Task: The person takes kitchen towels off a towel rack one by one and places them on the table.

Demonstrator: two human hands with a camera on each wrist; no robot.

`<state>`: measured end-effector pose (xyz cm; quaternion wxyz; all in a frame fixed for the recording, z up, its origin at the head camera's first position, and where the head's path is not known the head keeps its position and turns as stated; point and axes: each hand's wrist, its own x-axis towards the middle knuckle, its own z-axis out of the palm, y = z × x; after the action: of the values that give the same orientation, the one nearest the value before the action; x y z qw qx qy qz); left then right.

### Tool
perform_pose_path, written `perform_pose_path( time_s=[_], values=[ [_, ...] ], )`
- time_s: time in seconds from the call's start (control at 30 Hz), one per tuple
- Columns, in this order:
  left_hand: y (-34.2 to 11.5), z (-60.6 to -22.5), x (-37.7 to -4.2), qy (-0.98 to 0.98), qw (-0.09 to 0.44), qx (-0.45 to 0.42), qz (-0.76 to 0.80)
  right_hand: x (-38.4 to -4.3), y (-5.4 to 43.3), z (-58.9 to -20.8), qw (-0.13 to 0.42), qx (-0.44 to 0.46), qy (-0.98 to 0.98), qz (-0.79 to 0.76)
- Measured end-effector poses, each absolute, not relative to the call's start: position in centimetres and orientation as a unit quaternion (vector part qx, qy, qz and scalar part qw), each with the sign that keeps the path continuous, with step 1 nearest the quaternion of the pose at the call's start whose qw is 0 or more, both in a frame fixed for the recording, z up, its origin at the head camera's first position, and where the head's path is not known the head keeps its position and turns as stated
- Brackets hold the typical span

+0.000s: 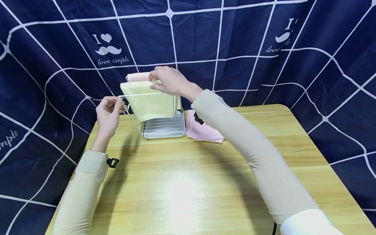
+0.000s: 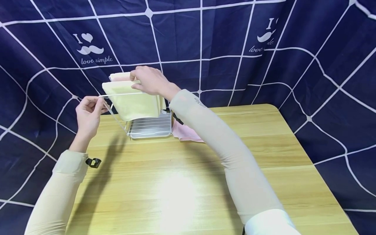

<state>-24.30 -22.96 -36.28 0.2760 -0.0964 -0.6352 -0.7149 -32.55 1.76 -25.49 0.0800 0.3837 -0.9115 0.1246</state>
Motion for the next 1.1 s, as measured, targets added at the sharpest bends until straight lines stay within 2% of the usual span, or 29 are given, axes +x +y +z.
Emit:
perform_pose_path(
  time_s=[0.4,1.1],
  values=[
    [-22.96,-35.98,-24.32,-0.645,0.27,-0.097,-0.708,-32.86,1.62,-25.72,0.067,0.361,-0.919,0.141],
    [-22.95,-36.21,-24.34,-0.64,0.273,-0.101,-0.711,-32.98,1.84,-26.25,0.075,0.351,-0.92,0.159]
  ],
)
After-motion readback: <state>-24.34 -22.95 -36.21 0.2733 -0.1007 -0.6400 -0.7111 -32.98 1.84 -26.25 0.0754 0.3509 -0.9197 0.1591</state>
